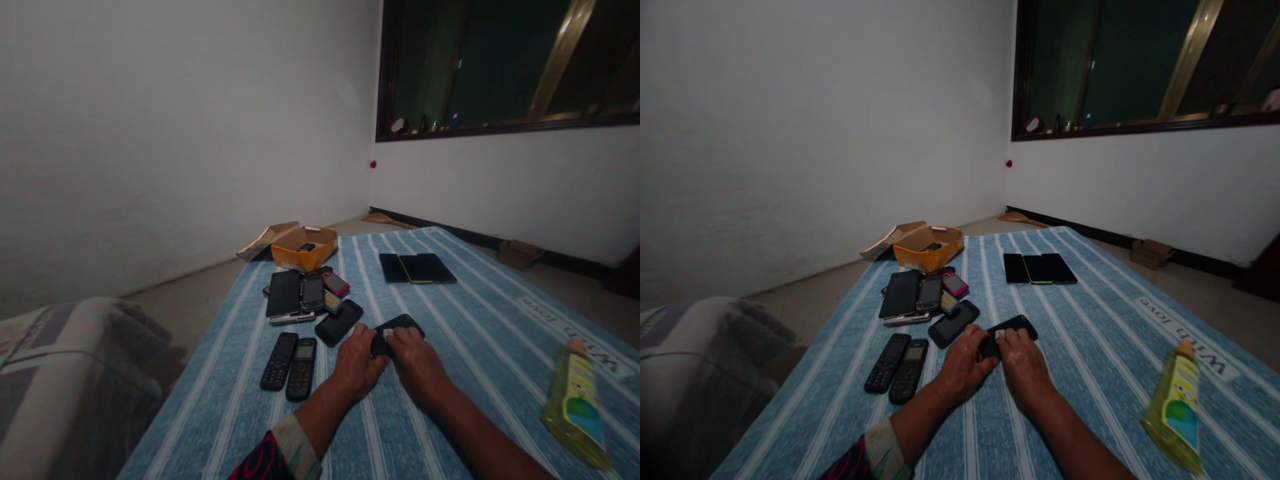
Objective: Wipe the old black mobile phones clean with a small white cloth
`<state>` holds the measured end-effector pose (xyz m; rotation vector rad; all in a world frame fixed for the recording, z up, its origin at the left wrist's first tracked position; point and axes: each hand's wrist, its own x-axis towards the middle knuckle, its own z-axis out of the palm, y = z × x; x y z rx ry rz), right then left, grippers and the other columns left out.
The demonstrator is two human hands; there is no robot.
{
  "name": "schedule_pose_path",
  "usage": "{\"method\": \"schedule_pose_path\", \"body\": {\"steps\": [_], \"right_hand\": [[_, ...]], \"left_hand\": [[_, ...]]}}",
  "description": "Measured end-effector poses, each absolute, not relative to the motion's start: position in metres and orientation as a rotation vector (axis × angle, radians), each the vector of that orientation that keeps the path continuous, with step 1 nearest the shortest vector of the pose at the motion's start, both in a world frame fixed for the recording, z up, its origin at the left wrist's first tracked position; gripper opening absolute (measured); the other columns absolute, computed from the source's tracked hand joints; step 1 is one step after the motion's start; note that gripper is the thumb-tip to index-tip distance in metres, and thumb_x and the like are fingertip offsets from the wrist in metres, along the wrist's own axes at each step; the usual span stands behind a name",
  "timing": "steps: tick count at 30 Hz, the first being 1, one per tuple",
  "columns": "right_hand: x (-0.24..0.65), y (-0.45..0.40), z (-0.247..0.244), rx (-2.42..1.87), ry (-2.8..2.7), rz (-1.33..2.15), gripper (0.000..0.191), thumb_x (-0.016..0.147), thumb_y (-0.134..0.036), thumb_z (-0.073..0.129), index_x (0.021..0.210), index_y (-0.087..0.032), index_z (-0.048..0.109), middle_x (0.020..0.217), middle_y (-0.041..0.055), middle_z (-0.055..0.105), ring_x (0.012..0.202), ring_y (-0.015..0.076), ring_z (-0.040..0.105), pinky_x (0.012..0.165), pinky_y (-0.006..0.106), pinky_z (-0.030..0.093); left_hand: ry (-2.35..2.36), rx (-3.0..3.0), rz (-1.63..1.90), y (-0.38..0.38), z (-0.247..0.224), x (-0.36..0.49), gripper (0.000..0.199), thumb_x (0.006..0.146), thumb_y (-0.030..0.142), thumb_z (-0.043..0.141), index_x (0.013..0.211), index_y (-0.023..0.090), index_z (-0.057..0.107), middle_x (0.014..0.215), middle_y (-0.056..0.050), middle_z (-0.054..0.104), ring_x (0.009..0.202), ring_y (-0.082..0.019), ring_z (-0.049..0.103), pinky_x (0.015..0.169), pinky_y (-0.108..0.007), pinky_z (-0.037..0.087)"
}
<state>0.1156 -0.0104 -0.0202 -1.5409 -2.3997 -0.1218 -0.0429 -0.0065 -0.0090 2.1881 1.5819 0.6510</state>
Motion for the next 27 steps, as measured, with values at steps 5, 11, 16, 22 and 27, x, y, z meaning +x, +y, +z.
{"method": "schedule_pose_path", "body": {"steps": [5,11,16,22,27], "right_hand": [[0.113,-0.011,-0.018,-1.484,-2.432,-0.105,0.032,0.091,-0.009,0.043,0.114,-0.018,0.064,0.108,0.0094,0.062,0.097,0.0222,0.051,0.079,0.031,0.042],[0.127,0.0,-0.016,-1.678,-2.327,-0.17,0.036,0.09,-0.006,0.04,0.115,-0.016,0.065,0.108,0.0114,0.063,0.098,0.0238,0.051,0.081,0.032,0.042],[0.112,-0.012,-0.014,-1.566,-2.407,-0.123,0.033,0.09,-0.006,0.043,0.114,-0.016,0.065,0.109,0.0108,0.062,0.097,0.0231,0.051,0.082,0.032,0.042],[0.105,-0.016,-0.01,-1.481,-2.427,-0.024,0.028,0.092,-0.011,0.045,0.112,-0.017,0.064,0.106,0.0082,0.062,0.096,0.0231,0.049,0.08,0.032,0.041],[0.105,-0.012,-0.008,-1.501,-2.417,-0.006,0.027,0.092,-0.01,0.046,0.11,-0.017,0.064,0.104,0.008,0.061,0.095,0.0229,0.048,0.079,0.032,0.039]], "left_hand": [[1.582,2.194,0.65,-0.006,-0.008,-0.043,0.026,0.078,0.027,0.063,0.102,0.017,0.059,0.101,-0.004,0.055,0.079,-0.016,0.057,0.072,-0.028,0.046],[1.565,2.191,0.657,-0.005,-0.009,-0.044,0.032,0.076,0.026,0.066,0.105,0.016,0.059,0.1,-0.004,0.055,0.079,-0.016,0.057,0.073,-0.028,0.046],[1.565,2.207,0.69,-0.004,-0.011,-0.043,0.025,0.077,0.025,0.065,0.1,0.016,0.06,0.099,-0.004,0.055,0.076,-0.015,0.057,0.071,-0.027,0.046],[1.551,2.218,0.711,-0.002,-0.012,-0.044,0.021,0.078,0.026,0.062,0.097,0.017,0.061,0.097,-0.004,0.055,0.075,-0.015,0.057,0.07,-0.027,0.046],[1.495,2.223,0.772,0.0,-0.014,-0.046,0.021,0.077,0.025,0.062,0.096,0.017,0.061,0.099,-0.004,0.054,0.074,-0.015,0.056,0.068,-0.026,0.047]]}}
